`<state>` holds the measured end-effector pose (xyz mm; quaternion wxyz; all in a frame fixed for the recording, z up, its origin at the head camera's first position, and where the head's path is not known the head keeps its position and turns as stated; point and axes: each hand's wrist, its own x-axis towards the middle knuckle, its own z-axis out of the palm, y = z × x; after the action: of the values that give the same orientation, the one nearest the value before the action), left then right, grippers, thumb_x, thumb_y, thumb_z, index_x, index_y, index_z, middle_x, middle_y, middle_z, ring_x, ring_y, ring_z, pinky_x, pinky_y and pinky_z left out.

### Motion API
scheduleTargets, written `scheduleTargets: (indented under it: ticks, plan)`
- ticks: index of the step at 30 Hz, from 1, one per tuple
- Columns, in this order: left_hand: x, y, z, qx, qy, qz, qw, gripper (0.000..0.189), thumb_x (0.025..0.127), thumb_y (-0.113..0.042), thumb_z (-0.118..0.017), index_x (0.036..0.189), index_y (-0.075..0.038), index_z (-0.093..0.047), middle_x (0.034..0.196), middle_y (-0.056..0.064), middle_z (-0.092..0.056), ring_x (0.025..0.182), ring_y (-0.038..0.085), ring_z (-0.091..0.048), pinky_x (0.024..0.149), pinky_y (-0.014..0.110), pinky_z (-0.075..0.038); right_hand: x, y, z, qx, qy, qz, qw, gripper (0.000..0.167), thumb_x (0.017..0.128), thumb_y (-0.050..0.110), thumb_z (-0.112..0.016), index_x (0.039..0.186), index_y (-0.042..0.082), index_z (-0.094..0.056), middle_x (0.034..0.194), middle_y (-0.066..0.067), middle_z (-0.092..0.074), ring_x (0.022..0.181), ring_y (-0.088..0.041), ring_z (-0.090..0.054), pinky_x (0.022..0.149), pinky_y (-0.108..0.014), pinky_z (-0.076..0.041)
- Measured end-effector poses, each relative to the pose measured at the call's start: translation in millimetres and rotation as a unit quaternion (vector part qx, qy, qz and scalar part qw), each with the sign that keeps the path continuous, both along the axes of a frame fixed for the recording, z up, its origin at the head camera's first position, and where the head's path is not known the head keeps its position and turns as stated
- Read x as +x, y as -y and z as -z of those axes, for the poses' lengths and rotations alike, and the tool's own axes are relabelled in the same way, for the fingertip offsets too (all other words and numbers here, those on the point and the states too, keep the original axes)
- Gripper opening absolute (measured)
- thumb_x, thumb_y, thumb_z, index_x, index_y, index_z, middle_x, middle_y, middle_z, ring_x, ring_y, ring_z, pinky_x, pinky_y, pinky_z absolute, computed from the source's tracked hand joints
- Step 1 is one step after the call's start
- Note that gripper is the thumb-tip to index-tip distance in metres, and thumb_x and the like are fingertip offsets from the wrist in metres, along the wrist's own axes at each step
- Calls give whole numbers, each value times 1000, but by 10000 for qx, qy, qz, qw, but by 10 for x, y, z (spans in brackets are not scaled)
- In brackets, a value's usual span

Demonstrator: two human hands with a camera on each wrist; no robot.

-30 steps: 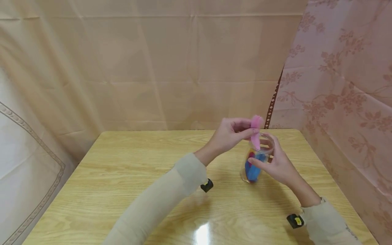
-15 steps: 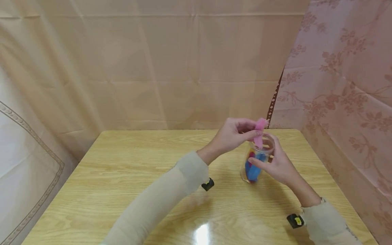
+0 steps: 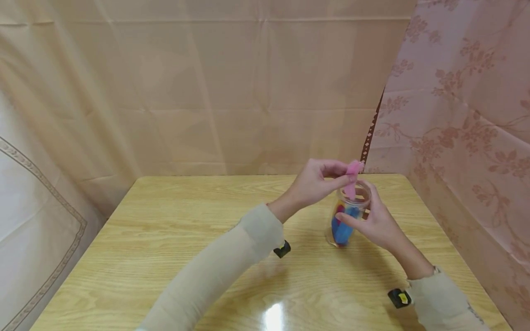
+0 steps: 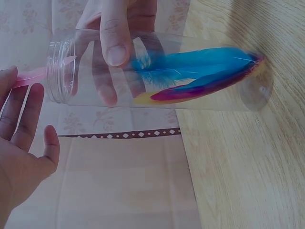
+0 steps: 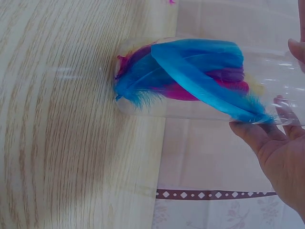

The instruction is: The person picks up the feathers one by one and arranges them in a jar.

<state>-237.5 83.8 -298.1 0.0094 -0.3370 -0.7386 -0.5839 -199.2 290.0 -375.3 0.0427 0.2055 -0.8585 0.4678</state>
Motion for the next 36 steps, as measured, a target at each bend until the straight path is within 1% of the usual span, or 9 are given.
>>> scheduleTargets:
  ticks: [5,9,13,15,23,27,31,33,36]
  plan:
    - [-11,1,34,-12,-87,27,10000,21,94,-15,-75,111,-2,-76,96,-3,-76,84,-2,-65,74,17,-56,4,7,-3,8,12,-45,10000,93,95,11,-73,160,26,-8,146,-24,-42,111,-32,-55,80,-21,-54]
    - [-25,-1,73,-24,-128,85,9999,21,94,-14,-74,111,-2,-75,95,-2,-76,84,-2,-65,74,18,-56,8,11,-7,15,15,-26,10000,94,95,12,-74,160,25,-8,148,-28,-40,113,-41,-54,79,-20,-53]
    - [-27,0,101,-104,-31,114,9999,21,95,-14,-73,112,-2,-75,97,-2,-75,86,-2,-65,75,17,-55,8,8,-7,24,36,-3,10000,95,95,13,-74,161,25,-6,148,-30,-39,114,-46,-54,79,-19,-52]
    - [-28,1,107,-114,12,126,9999,22,95,-13,-73,113,-1,-74,99,-1,-75,87,-1,-65,76,17,-55,7,9,-10,20,46,-5,10000,95,95,12,-74,161,25,-6,148,-29,-38,113,-46,-54,78,-19,-53]
    - [-20,7,106,-80,116,96,9999,23,94,-14,-74,114,-2,-74,99,-2,-75,87,-2,-65,76,16,-55,14,33,-26,-105,95,54,9999,94,93,9,-75,159,24,-10,147,-24,-41,111,-41,-56,77,-22,-54]
    - [-18,5,108,-76,35,117,9999,22,94,-13,-74,113,-2,-74,99,0,-75,87,-2,-64,77,16,-55,13,31,-25,-116,85,26,9999,94,93,8,-75,159,22,-10,148,-25,-39,111,-42,-55,76,-23,-54]
    - [-19,3,115,-73,-131,176,9997,21,95,-12,-73,113,-1,-73,100,3,-75,87,-1,-64,79,15,-54,8,25,-21,-133,17,16,9999,94,92,6,-75,159,25,-12,146,-22,-42,108,-35,-58,73,-25,-56]
    - [-15,3,120,-169,-151,169,9996,21,95,-14,-74,113,-4,-74,100,0,-75,88,-3,-64,79,15,-54,3,18,-17,-141,-37,-18,9999,95,92,5,-75,159,27,-12,145,-18,-44,108,-26,-60,72,-26,-56]
    - [-1,0,147,-480,-501,101,9975,23,95,-18,-74,115,-8,-74,104,-4,-75,94,-6,-62,85,13,-50,0,2,-13,-98,-185,-112,9997,96,91,2,-75,160,27,-12,144,-17,-45,106,-10,-61,69,-26,-57]
